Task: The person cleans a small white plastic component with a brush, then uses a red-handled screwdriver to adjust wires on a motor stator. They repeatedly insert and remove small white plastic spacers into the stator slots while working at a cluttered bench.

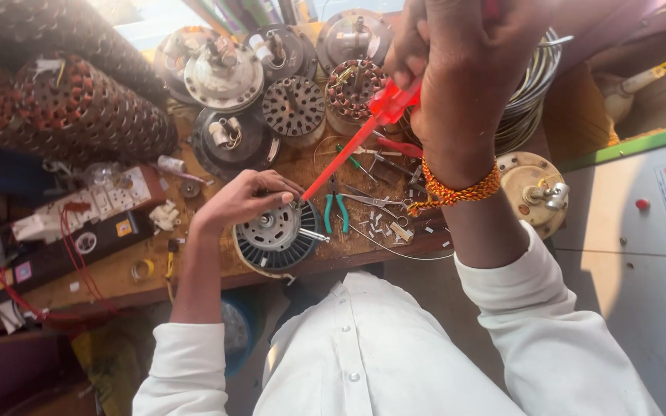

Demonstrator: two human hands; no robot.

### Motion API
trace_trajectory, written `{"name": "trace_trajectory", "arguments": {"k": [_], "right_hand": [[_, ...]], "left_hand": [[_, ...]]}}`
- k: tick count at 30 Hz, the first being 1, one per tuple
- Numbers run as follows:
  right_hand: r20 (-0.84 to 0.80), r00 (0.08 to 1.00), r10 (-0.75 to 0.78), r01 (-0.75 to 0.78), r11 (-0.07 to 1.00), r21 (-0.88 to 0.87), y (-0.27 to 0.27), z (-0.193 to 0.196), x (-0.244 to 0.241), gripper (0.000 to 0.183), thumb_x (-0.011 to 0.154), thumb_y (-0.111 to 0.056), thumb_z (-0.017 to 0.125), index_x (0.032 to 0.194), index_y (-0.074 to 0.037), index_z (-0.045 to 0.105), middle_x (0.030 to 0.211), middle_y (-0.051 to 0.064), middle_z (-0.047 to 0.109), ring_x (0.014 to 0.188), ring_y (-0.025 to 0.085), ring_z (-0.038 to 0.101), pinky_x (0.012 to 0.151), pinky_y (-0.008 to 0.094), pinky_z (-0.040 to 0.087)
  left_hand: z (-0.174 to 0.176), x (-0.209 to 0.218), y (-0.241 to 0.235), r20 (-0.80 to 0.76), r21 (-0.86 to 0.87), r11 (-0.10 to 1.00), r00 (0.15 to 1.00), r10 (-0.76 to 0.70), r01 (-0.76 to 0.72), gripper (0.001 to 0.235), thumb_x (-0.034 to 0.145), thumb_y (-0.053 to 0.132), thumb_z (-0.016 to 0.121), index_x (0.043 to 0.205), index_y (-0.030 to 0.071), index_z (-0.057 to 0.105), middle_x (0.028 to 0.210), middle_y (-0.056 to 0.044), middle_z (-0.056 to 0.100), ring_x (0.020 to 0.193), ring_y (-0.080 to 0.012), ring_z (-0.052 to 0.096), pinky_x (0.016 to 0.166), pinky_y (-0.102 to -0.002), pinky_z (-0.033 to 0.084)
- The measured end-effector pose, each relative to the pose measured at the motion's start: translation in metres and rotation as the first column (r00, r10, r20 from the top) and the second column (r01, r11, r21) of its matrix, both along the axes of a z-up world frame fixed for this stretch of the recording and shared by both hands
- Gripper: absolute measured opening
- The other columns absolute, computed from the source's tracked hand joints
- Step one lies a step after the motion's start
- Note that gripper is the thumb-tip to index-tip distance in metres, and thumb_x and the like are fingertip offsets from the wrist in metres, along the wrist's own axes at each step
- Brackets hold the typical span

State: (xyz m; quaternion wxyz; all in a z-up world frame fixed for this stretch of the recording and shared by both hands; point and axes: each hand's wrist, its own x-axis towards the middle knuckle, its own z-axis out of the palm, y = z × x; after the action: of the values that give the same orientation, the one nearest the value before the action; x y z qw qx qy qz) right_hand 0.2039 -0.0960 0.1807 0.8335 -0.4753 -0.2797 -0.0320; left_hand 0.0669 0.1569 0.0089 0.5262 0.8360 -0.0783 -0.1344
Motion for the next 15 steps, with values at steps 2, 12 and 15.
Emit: {"name": "trace_trajectory", "arguments": {"k": [2, 12, 15], "right_hand": [[-0.004, 0.998, -0.059, 0.059, 0.998, -0.025, 0.0, 0.003, -0.011, 0.039, 0.114, -0.003, 0.059, 0.08, -0.002, 0.039, 0.064, 0.004, 0.043, 0.049, 0.015, 0.043, 0.046, 0.033, 0.037], [0.652, 0.756, -0.063, 0.257, 0.944, -0.207, 0.086, 0.05, -0.11, 0.041, 0.112, -0.043, 0.05, 0.098, -0.006, 0.059, 0.087, 0.001, 0.061, 0.067, 0.01, 0.062, 0.056, 0.024, 0.048], [0.603, 0.797, -0.048, 0.23, 0.946, -0.23, 0.087, 0.055, -0.116, 0.041, 0.116, -0.04, 0.047, 0.097, -0.006, 0.059, 0.089, 0.002, 0.059, 0.065, 0.007, 0.058, 0.056, 0.023, 0.047]], "left_hand": [[-0.007, 0.001, 0.0, -0.055, -0.002, 1.0, 0.998, -0.015, 0.015, 0.039, 0.094, 0.036, 0.067, 0.114, 0.004, 0.078, 0.107, -0.011, 0.077, 0.095, -0.02, 0.071, 0.087, -0.036, 0.056], [-0.028, 0.028, 0.012, -0.059, 0.142, 0.98, 0.989, -0.134, 0.142, 0.041, 0.101, 0.037, 0.055, 0.122, 0.005, 0.07, 0.113, -0.01, 0.073, 0.1, -0.0175, 0.067, 0.089, -0.035, 0.052], [-0.033, 0.028, 0.013, -0.161, 0.136, 0.976, 0.976, -0.148, 0.17, 0.042, 0.102, 0.037, 0.051, 0.127, 0.007, 0.067, 0.118, -0.011, 0.072, 0.105, -0.018, 0.066, 0.093, -0.034, 0.051]]}}
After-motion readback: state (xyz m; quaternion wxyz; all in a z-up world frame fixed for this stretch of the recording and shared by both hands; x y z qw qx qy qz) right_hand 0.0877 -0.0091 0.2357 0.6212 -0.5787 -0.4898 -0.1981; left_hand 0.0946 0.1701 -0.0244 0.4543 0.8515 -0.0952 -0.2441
